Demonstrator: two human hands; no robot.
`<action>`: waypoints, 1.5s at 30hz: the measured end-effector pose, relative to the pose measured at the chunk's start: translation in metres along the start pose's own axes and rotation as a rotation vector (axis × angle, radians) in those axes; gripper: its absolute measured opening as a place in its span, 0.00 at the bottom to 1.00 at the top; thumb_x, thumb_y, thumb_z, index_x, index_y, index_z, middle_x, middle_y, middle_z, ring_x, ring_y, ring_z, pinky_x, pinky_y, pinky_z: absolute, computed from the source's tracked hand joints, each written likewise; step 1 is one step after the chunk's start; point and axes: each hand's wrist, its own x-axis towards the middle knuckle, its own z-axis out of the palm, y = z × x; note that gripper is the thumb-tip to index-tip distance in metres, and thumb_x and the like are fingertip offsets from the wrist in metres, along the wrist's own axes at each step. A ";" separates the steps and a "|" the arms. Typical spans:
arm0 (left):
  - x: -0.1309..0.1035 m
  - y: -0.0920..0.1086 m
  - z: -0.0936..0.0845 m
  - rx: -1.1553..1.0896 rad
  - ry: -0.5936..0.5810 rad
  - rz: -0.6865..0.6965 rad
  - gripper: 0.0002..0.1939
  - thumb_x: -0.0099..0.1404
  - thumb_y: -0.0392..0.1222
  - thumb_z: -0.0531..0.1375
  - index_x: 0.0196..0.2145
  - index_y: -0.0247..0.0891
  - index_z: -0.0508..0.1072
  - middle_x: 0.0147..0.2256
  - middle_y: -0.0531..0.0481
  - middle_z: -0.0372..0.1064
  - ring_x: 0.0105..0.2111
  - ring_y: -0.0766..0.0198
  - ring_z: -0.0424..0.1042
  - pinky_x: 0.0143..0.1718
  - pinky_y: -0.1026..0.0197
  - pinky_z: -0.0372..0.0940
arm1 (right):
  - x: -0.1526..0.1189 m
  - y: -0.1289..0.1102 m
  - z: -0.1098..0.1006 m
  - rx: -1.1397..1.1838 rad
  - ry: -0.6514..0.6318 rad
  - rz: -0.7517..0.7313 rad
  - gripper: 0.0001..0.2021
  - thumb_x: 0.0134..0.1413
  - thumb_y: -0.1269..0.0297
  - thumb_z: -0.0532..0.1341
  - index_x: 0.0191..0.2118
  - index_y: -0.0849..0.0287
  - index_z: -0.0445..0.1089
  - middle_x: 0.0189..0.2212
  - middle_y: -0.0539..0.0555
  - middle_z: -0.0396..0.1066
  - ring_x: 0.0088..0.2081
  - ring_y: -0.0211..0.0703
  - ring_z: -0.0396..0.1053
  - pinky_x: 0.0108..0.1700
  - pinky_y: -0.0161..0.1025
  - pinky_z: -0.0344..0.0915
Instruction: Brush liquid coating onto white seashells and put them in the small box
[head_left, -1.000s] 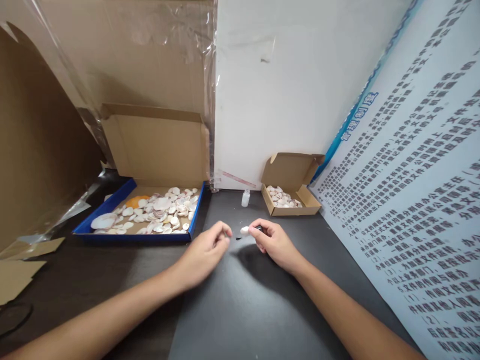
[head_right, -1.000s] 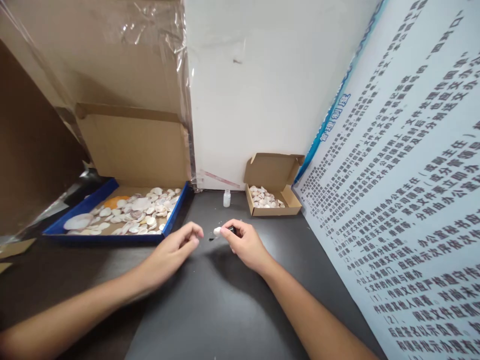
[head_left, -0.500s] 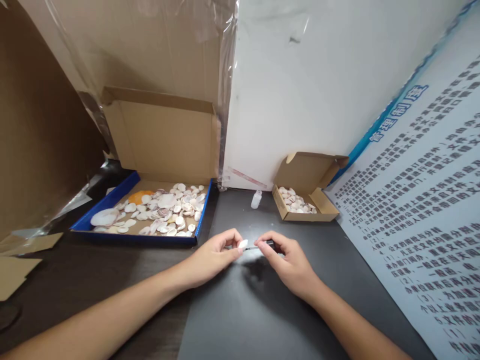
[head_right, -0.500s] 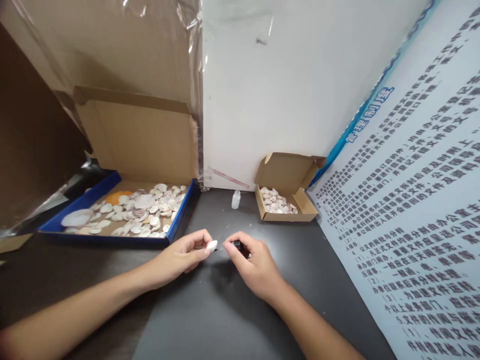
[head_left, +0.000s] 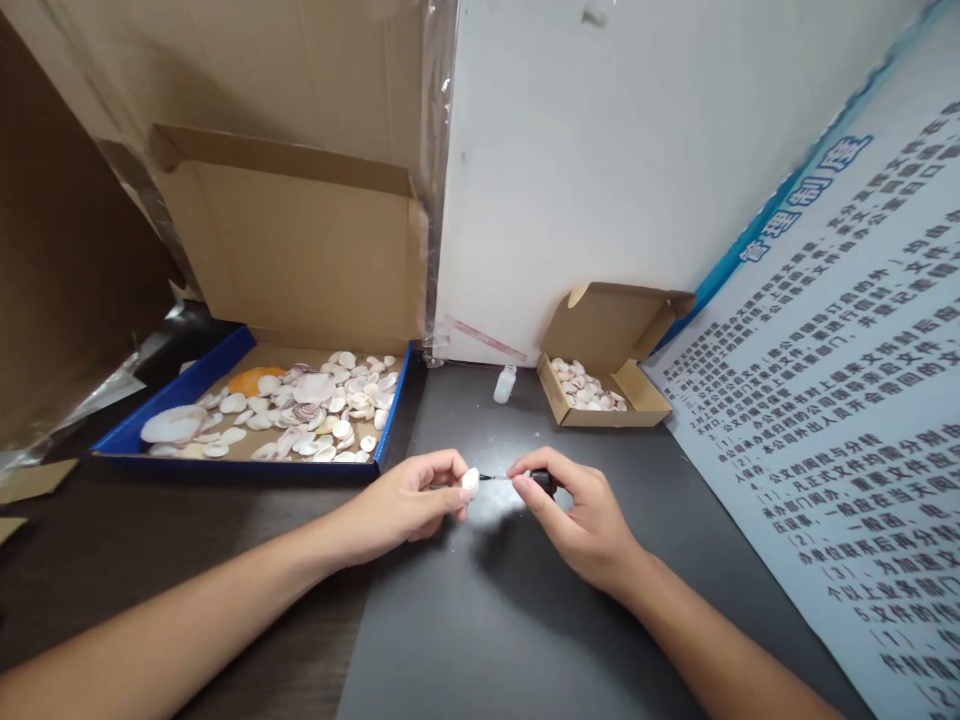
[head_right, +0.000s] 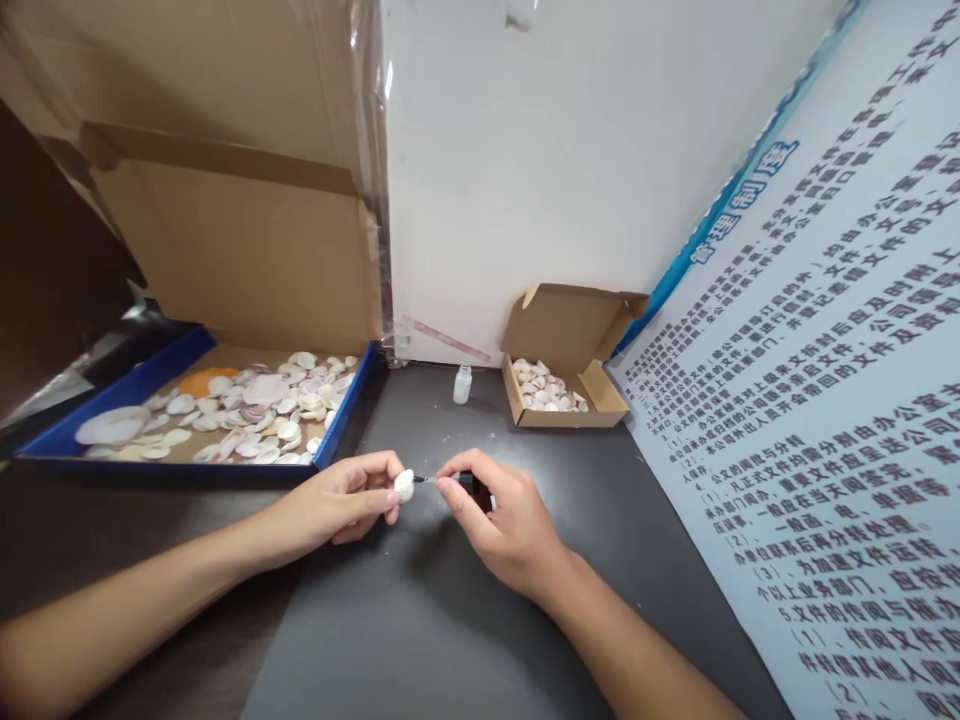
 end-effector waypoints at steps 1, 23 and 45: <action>0.000 0.000 0.000 -0.010 0.000 0.001 0.18 0.60 0.55 0.62 0.33 0.38 0.63 0.27 0.57 0.65 0.16 0.77 0.50 0.16 0.68 0.43 | 0.000 -0.001 -0.001 -0.004 0.007 -0.019 0.08 0.63 0.60 0.57 0.36 0.55 0.71 0.26 0.50 0.72 0.25 0.39 0.66 0.27 0.34 0.63; -0.003 -0.002 0.001 0.055 -0.027 0.058 0.18 0.65 0.57 0.59 0.33 0.39 0.62 0.18 0.64 0.48 0.17 0.74 0.42 0.20 0.65 0.39 | -0.004 -0.003 -0.001 -0.045 -0.025 -0.151 0.05 0.63 0.63 0.58 0.38 0.55 0.71 0.29 0.52 0.75 0.29 0.41 0.72 0.30 0.35 0.65; -0.002 -0.004 -0.001 0.092 -0.025 0.131 0.17 0.65 0.55 0.59 0.32 0.38 0.63 0.22 0.61 0.51 0.22 0.71 0.47 0.23 0.65 0.44 | -0.003 -0.006 -0.001 -0.043 -0.090 -0.179 0.05 0.64 0.67 0.56 0.41 0.56 0.69 0.30 0.50 0.71 0.26 0.37 0.65 0.31 0.34 0.62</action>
